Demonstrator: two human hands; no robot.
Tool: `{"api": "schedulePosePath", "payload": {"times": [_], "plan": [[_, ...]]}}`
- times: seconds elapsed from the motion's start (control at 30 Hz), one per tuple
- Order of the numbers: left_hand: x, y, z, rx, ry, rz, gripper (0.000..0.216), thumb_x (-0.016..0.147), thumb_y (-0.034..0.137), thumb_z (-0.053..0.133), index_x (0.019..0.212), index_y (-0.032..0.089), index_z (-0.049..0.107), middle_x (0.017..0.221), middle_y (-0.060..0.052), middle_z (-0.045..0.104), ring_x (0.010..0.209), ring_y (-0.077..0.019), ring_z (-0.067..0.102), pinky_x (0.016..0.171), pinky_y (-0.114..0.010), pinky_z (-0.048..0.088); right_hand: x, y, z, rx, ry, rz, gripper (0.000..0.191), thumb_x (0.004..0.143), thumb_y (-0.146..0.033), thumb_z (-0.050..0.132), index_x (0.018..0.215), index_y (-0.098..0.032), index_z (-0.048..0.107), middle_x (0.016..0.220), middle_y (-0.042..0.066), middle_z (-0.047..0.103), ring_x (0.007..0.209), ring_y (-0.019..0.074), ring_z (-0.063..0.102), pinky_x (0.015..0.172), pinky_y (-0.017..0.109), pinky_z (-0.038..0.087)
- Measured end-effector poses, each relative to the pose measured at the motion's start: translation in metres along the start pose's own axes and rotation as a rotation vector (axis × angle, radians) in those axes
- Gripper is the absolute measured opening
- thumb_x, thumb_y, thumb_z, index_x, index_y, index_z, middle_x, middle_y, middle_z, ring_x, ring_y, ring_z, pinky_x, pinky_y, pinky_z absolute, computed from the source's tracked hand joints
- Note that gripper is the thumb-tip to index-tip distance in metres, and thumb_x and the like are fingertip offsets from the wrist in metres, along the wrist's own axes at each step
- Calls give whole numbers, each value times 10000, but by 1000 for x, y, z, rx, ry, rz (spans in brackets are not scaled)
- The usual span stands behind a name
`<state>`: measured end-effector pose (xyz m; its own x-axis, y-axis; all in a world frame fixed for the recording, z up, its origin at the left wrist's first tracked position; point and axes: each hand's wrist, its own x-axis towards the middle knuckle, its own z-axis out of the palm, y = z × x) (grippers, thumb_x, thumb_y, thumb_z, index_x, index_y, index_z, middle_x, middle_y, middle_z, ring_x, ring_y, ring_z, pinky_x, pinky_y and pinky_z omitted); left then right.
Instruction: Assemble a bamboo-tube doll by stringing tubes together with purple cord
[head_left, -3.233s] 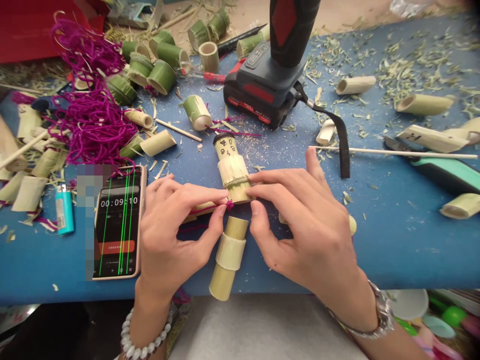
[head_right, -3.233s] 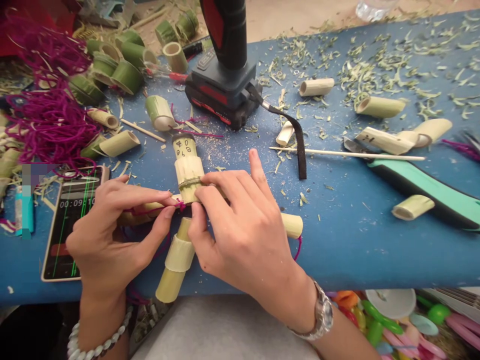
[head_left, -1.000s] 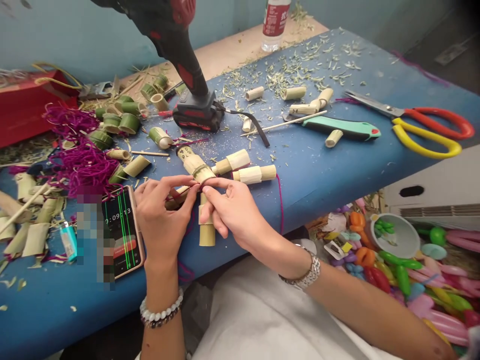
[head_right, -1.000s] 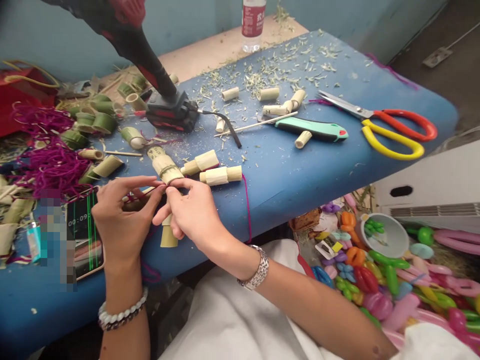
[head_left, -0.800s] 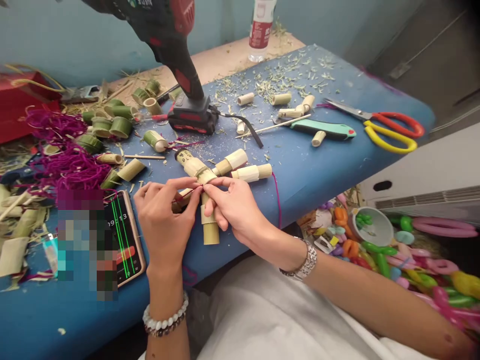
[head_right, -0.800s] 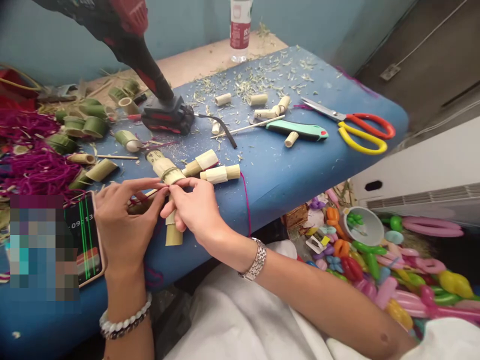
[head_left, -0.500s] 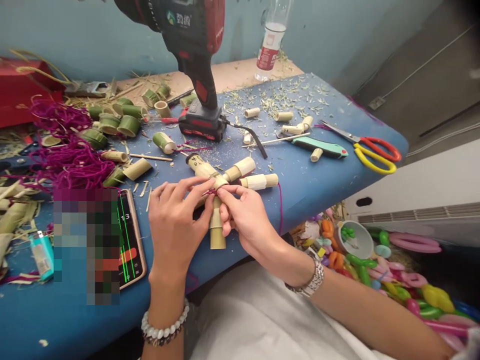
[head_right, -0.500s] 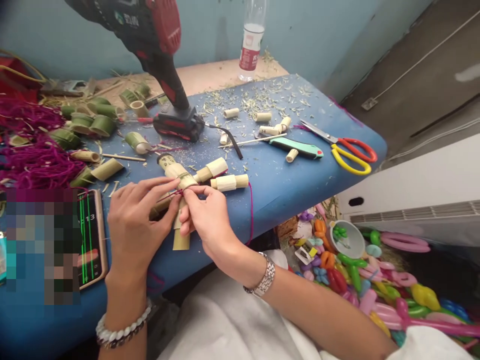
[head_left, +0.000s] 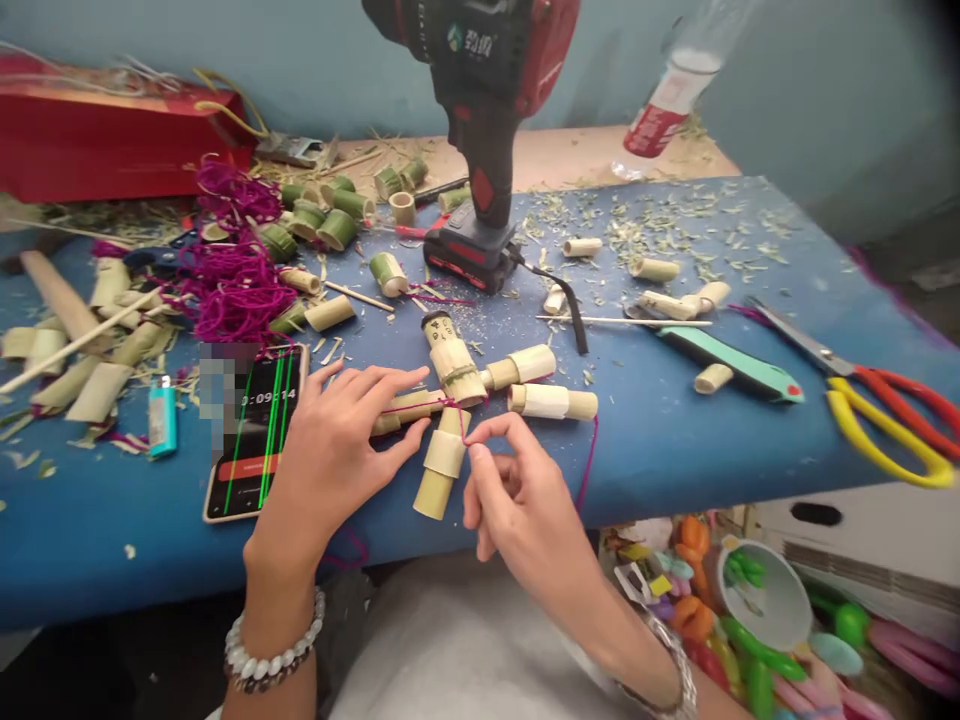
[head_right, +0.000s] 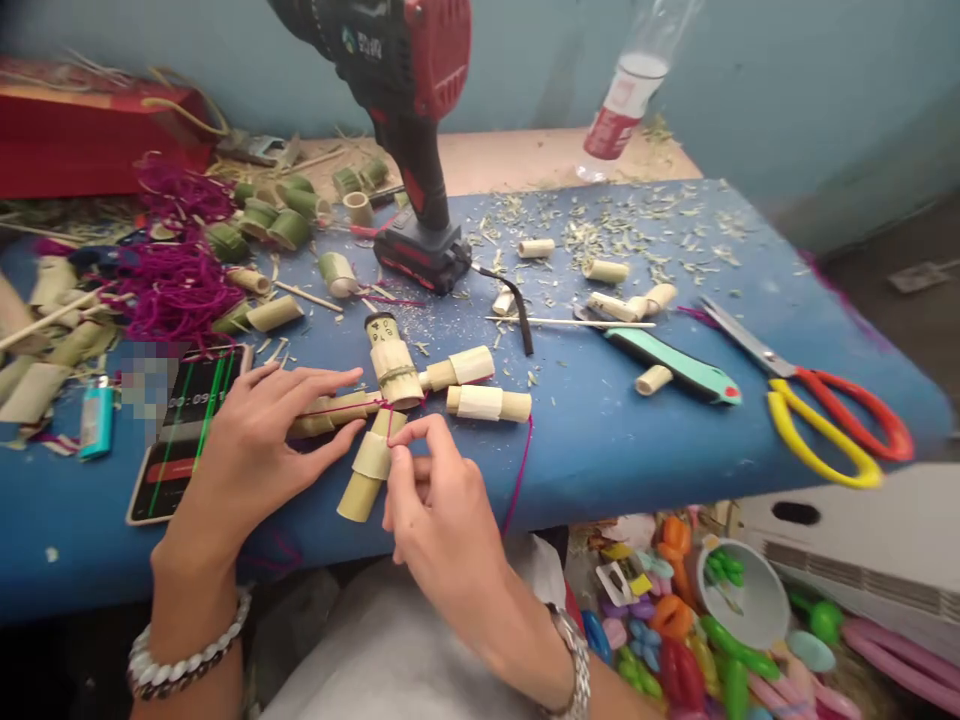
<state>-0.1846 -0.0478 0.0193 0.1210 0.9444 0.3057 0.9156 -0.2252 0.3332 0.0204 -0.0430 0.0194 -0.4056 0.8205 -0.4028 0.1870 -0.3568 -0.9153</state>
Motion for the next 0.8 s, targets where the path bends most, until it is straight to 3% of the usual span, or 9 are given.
{"api": "schedulePosePath", "payload": {"times": [0.13,0.27,0.43,0.63,0.8], "plan": [[-1,1,-6,-10,-36,-54,424,958,279,700,1369,280,595,1121,-6,771,1053,-230,711,1145,-481,407,-2,4,-16,-366,128,-187,80,1031,-290,410,1026,-244,475,565,-63,573,438,126,514,442,215,386],[1,2,-8,-23,-29,-109,510,950,277,726,1425,268,540,1133,-7,769,1113,-228,685,1158,-461,405,-2,9,-27,-447,155,-338,85,1033,-249,384,1018,-248,467,533,-82,543,409,126,500,433,232,361],[0,0,-6,-44,-47,-128,453,961,293,717,1389,268,570,1166,-24,764,1122,-235,661,1123,-461,435,-8,17,-35,-373,204,-400,58,1060,-227,393,1029,-250,435,558,-92,570,380,102,498,410,219,350],[-3,0,-11,-40,-116,-132,388,940,345,724,1308,257,639,1223,-40,752,1111,-245,664,1176,-507,391,-14,33,-43,-175,219,-469,46,1095,-232,361,1064,-253,388,668,-62,625,475,98,579,482,202,469],[-3,1,-18,-129,-189,-166,323,1064,275,432,1293,256,659,1280,-34,735,1176,-233,638,1167,-494,388,-24,36,-41,116,276,-450,76,1112,-299,395,1042,-271,385,700,-43,640,493,115,573,464,217,481]]}}
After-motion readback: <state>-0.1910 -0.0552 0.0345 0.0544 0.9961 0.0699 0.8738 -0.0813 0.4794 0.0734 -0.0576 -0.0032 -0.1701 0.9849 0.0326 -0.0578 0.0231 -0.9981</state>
